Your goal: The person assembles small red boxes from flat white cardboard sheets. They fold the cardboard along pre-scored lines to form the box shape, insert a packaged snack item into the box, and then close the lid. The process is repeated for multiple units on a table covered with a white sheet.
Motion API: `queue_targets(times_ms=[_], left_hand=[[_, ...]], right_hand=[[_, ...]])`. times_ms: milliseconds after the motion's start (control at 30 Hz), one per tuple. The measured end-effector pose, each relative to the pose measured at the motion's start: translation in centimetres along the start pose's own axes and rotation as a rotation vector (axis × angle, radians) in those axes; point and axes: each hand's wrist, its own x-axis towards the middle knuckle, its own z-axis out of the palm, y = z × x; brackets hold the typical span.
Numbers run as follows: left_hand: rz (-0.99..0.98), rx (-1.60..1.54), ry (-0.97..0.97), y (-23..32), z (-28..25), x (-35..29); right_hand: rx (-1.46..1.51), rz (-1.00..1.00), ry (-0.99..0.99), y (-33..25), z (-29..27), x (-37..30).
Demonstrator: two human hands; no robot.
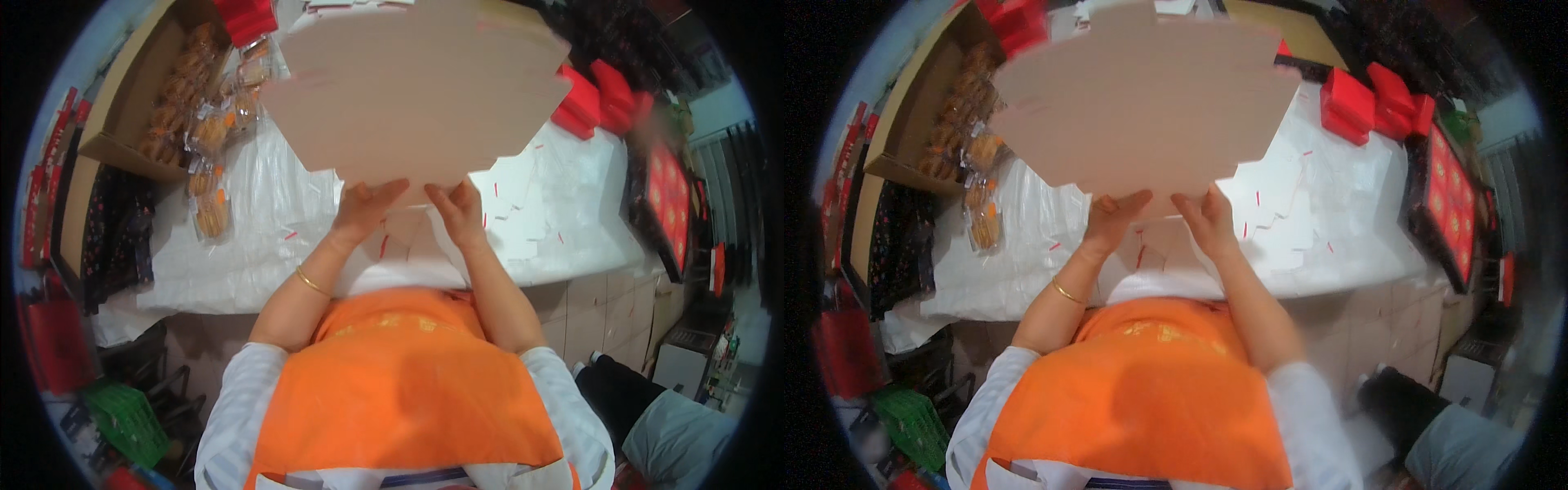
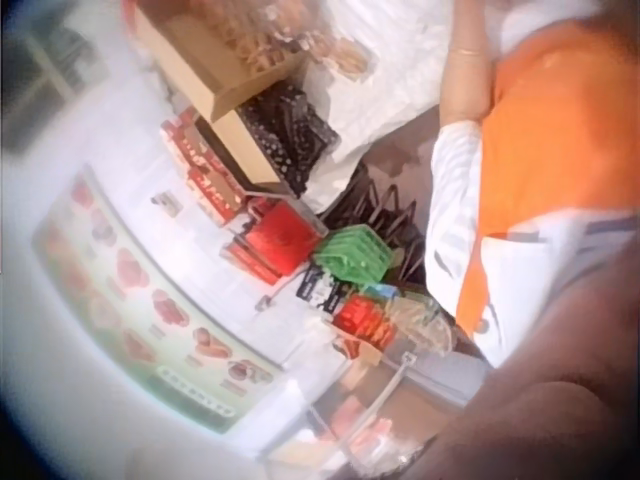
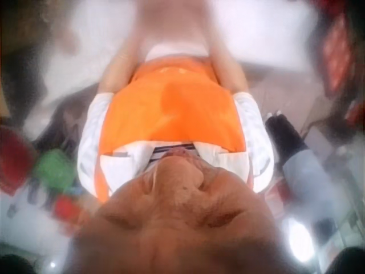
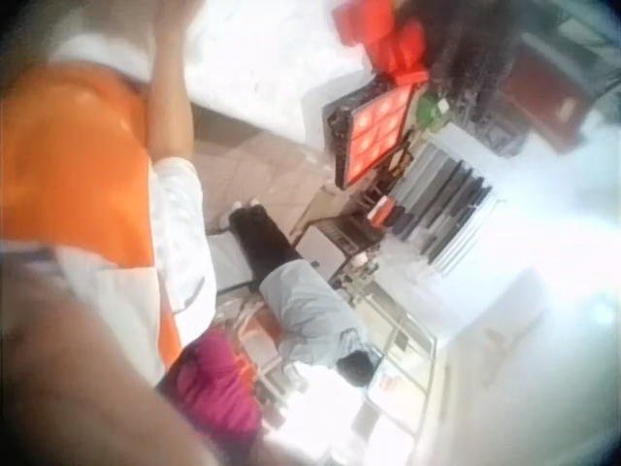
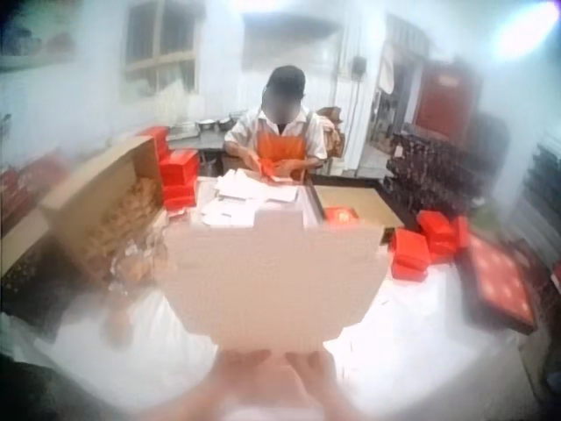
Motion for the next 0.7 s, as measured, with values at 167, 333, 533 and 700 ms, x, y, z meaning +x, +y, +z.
queue_targets(times_ms=[167, 333, 533, 700], left_hand=[[0.020, 0.121, -0.030, -2.7, -1.6, 1.3], [0.022, -0.015, 0.041, -1.1, -1.9, 0.2], [-0.223, -0.145, 0.182, -3.2, -6.2, -1.9], [-0.457, -0.127, 0.144, -3.0, -7.5, -3.6]], right_hand=[[-0.152, 0.022, 0.092, 1.2, 1.0, -0.1], [-0.310, 0.229, 0.027, -1.8, 1.9, 0.6], [-0.732, 0.033, -0.101, -2.1, 2.7, -0.4], [-1.009, -0.618, -0.523, -1.0, 0.8, 0.1]])
